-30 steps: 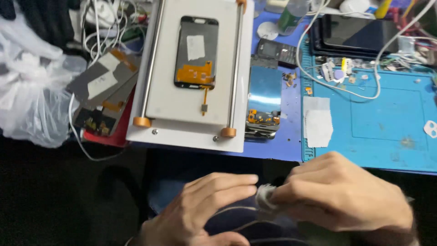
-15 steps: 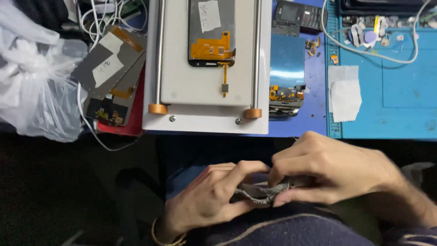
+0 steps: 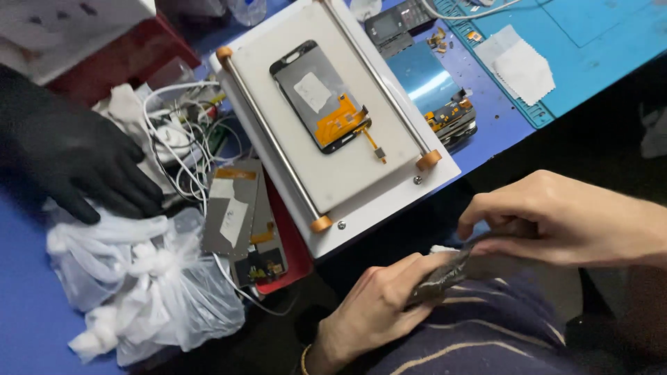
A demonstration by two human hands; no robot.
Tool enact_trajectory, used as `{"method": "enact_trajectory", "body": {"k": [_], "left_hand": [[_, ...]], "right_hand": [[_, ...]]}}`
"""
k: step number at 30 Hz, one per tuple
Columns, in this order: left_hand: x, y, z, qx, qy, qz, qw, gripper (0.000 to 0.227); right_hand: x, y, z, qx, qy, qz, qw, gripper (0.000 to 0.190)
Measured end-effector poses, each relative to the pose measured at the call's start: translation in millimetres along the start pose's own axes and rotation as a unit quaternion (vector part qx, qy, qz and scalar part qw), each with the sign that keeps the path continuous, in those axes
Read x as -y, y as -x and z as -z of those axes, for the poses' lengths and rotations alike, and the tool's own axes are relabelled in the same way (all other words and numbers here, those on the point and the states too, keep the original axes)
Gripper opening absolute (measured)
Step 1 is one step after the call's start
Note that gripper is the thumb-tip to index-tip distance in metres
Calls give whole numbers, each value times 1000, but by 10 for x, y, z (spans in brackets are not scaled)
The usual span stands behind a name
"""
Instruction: Cleaning and preparing a smartphone LCD screen on a heating separator plate.
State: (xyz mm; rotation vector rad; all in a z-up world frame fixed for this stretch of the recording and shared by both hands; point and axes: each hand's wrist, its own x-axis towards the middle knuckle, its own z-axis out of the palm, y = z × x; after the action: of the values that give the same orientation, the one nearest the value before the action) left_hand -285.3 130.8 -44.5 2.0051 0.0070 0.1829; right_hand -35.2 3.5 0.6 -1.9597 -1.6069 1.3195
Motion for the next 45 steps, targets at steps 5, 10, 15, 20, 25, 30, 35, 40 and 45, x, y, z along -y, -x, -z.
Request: {"method": "enact_trajectory", "body": {"k": [5, 10, 15, 20, 25, 30, 35, 40, 45], "left_hand": [[43, -39, -127, 0, -9, -24, 1000, 75], [41, -180, -351, -18, -104, -50, 993, 72], [16, -430, -536, -20, -135, -103, 985, 69], [3, -702, -666, -4, -175, -37, 984, 78], [204, -921, -796, -98, 28, -57, 993, 51], [110, -1241, -912, -149, 69, 42, 986, 36], [-35, -1337, -989, -182, 11, 22, 983, 28], [-307, -1218, -1048, -164, -189, -1, 968, 17], [-426, -1095, -1031, -170, -239, 35, 955, 27]], "right_hand": [[-75, 309, -135, -97, -51, -44, 993, 32], [-311, 611, -142, -106, -58, -88, 989, 30], [-1199, 873, -40, -164, -109, 78, 977, 19], [-1227, 713, 531, -165, -122, 248, 947, 21], [-1205, 398, 1025, -138, -287, 416, 852, 21], [-1628, 321, 1109, -176, -485, 378, 769, 14], [-2195, 615, 1052, -275, -442, 369, 770, 15], [-1673, 946, 1196, -219, -205, 400, 866, 29], [-937, 685, 585, -83, -55, 373, 923, 45]]}}
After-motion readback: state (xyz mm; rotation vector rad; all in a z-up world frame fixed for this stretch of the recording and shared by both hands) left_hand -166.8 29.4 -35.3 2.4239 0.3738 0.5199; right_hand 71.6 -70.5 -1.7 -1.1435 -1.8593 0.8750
